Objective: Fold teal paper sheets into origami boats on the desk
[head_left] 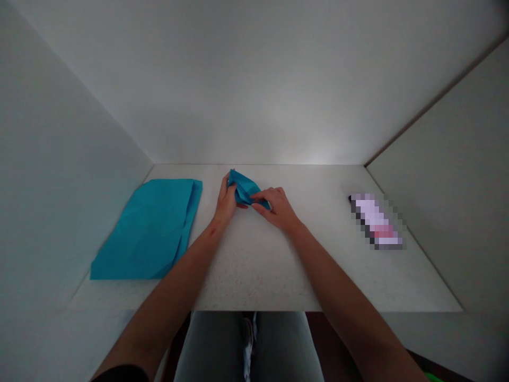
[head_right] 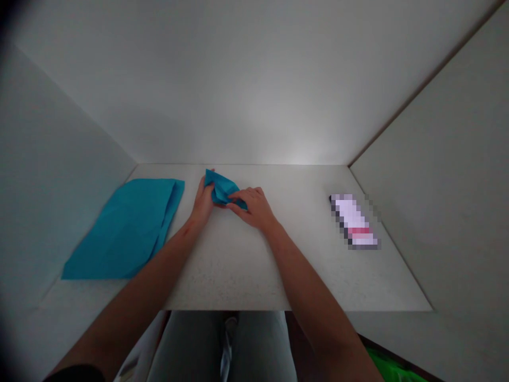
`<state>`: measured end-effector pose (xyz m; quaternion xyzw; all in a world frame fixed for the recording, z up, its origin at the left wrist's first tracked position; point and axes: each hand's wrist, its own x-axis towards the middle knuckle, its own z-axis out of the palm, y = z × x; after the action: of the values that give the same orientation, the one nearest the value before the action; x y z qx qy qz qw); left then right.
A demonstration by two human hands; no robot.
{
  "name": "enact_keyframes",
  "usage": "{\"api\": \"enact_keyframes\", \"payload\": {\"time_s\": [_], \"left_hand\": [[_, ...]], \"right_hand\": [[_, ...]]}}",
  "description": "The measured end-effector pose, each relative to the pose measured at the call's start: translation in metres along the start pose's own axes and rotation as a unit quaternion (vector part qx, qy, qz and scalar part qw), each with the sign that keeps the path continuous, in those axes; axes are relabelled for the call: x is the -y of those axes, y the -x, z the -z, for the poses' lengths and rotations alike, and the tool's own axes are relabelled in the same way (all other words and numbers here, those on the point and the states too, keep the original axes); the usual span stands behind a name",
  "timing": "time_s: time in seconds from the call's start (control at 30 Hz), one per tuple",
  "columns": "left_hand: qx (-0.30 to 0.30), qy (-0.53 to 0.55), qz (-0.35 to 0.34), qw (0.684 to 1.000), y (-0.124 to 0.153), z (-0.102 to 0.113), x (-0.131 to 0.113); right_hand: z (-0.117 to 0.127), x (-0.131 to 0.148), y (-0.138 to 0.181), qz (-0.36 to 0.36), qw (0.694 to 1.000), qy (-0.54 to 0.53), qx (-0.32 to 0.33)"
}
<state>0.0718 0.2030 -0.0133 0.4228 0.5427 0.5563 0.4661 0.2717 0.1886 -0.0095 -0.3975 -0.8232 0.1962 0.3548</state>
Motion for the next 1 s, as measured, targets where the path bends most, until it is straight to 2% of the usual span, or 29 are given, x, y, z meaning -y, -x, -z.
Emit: {"api": "enact_keyframes", "payload": {"time_s": [0.1,0.17,0.27,0.4,0.53,0.6,0.73,0.83,1.0], "left_hand": [[0.059,-0.024,-0.004,0.998,0.005,-0.003,-0.001],[0.090,-0.050,-0.011,0.995,0.009,-0.004,-0.001],[0.128,-0.090,-0.073,0.985,0.012,-0.005,0.000],[0.185,-0.121,-0.181,0.958,0.012,-0.004,0.006],[0.229,-0.166,-0.217,0.934,0.012,-0.003,0.017],[0.231,-0.159,-0.220,0.934,0.012,-0.005,0.023],[0.201,-0.107,-0.189,0.955,0.012,-0.011,0.028],[0.149,-0.078,-0.183,0.969,0.011,-0.012,0.024],[0.092,-0.014,-0.190,0.977,0.013,-0.011,0.015]], "right_hand": [[-0.003,-0.004,-0.002,-0.063,0.996,-0.047,-0.032],[-0.005,-0.006,-0.003,-0.111,0.986,-0.119,-0.043],[-0.009,-0.007,-0.004,-0.167,0.959,-0.225,-0.038],[-0.014,-0.009,-0.006,-0.178,0.946,-0.267,-0.035],[-0.015,-0.015,-0.008,-0.158,0.943,-0.285,-0.065],[-0.014,-0.017,-0.009,-0.151,0.940,-0.291,-0.089],[-0.011,-0.021,-0.011,-0.156,0.924,-0.324,-0.133],[-0.010,-0.020,-0.012,-0.158,0.912,-0.353,-0.137],[-0.010,-0.014,-0.012,-0.125,0.923,-0.342,-0.122]]}}
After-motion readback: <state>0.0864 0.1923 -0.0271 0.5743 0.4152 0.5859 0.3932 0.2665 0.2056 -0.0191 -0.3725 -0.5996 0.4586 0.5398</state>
